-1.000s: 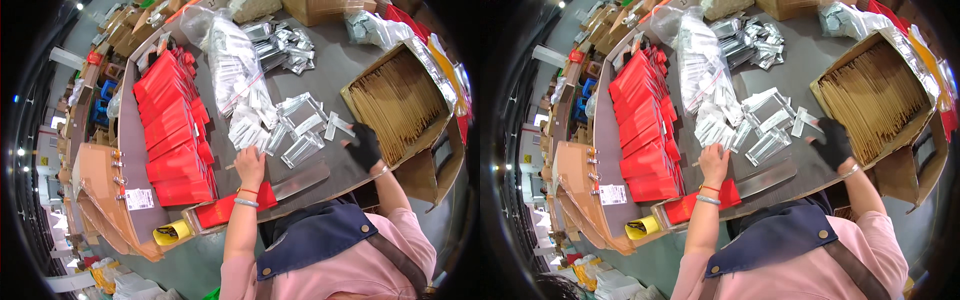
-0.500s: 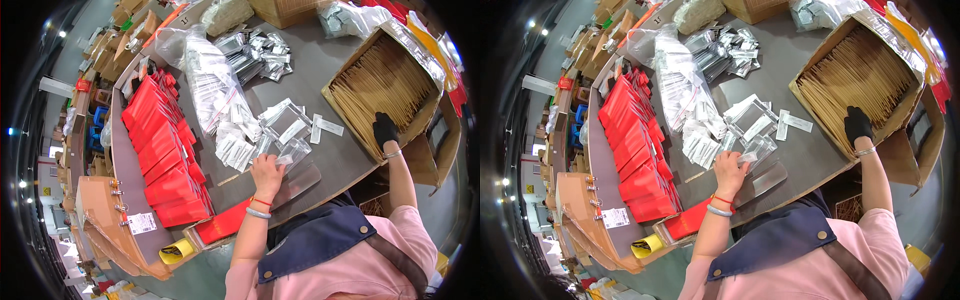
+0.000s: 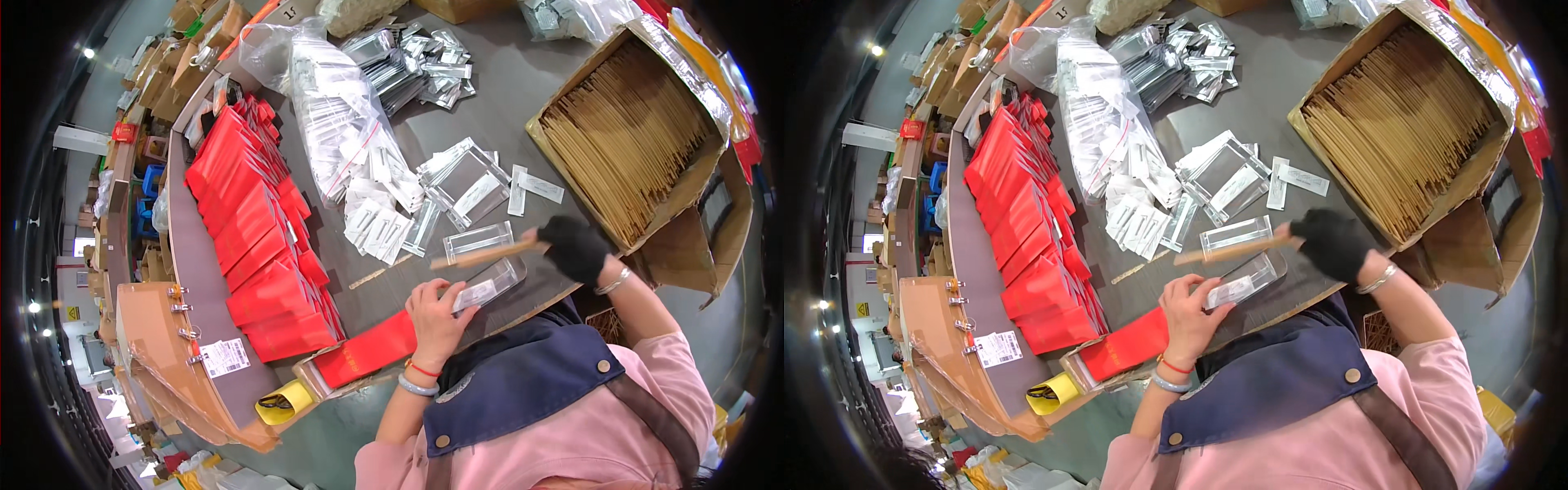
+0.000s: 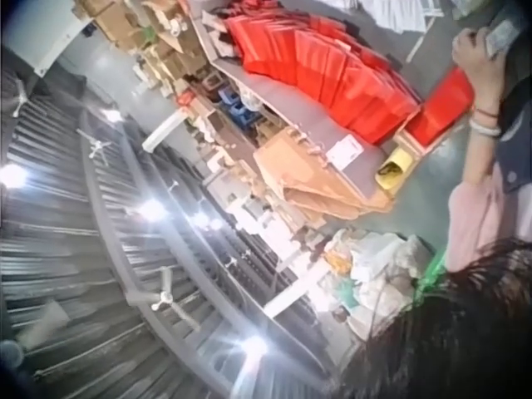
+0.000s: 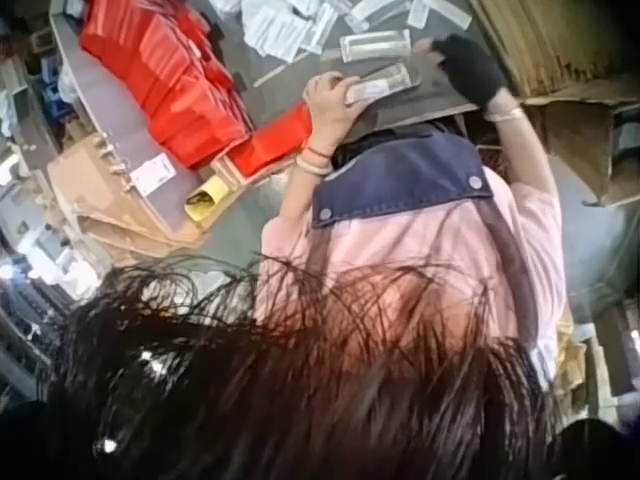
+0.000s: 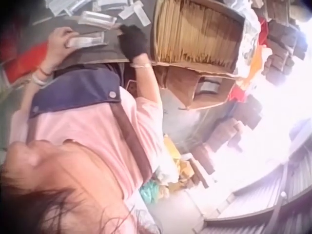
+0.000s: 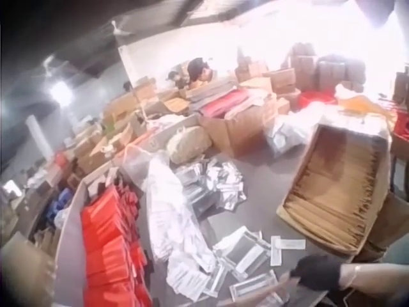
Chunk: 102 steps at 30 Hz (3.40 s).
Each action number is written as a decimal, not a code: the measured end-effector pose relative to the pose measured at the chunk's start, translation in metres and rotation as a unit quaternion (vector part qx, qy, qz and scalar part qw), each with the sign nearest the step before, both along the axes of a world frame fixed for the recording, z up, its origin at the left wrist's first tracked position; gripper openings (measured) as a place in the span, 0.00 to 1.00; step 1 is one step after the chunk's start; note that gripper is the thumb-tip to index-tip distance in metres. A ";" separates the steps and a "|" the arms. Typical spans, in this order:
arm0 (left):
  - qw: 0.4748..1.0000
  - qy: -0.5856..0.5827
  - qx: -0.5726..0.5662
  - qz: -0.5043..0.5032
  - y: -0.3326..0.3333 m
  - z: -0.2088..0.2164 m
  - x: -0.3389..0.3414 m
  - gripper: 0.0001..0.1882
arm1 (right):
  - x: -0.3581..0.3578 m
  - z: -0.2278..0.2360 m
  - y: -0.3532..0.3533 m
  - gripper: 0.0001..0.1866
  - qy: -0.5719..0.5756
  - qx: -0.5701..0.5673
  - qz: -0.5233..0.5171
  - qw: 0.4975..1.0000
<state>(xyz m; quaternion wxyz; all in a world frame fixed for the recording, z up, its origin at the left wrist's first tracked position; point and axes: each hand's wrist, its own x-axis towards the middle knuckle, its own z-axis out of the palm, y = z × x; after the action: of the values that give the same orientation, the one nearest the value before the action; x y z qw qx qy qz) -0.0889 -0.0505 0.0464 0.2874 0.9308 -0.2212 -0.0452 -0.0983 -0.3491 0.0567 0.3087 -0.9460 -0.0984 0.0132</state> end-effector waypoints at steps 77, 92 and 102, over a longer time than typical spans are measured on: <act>0.987 -0.043 0.065 0.141 0.058 -0.056 0.129 0.17 | -0.020 -0.037 -0.159 0.21 0.073 -0.188 -0.387 0.900; 0.985 -0.161 0.056 0.023 0.045 -0.051 0.126 0.14 | -0.018 -0.050 -0.161 0.18 0.027 -0.169 -0.437 0.883; 0.997 -0.043 -0.063 0.022 0.002 -0.032 0.108 0.07 | -0.029 -0.036 -0.146 0.19 -0.105 0.096 -0.514 0.846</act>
<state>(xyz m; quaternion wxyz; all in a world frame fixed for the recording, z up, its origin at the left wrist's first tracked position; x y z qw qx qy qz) 0.0192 -0.0483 0.0147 0.3368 0.9164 -0.2156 0.0156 -0.1273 -0.4953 0.0209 0.3483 -0.8223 0.3697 -0.2564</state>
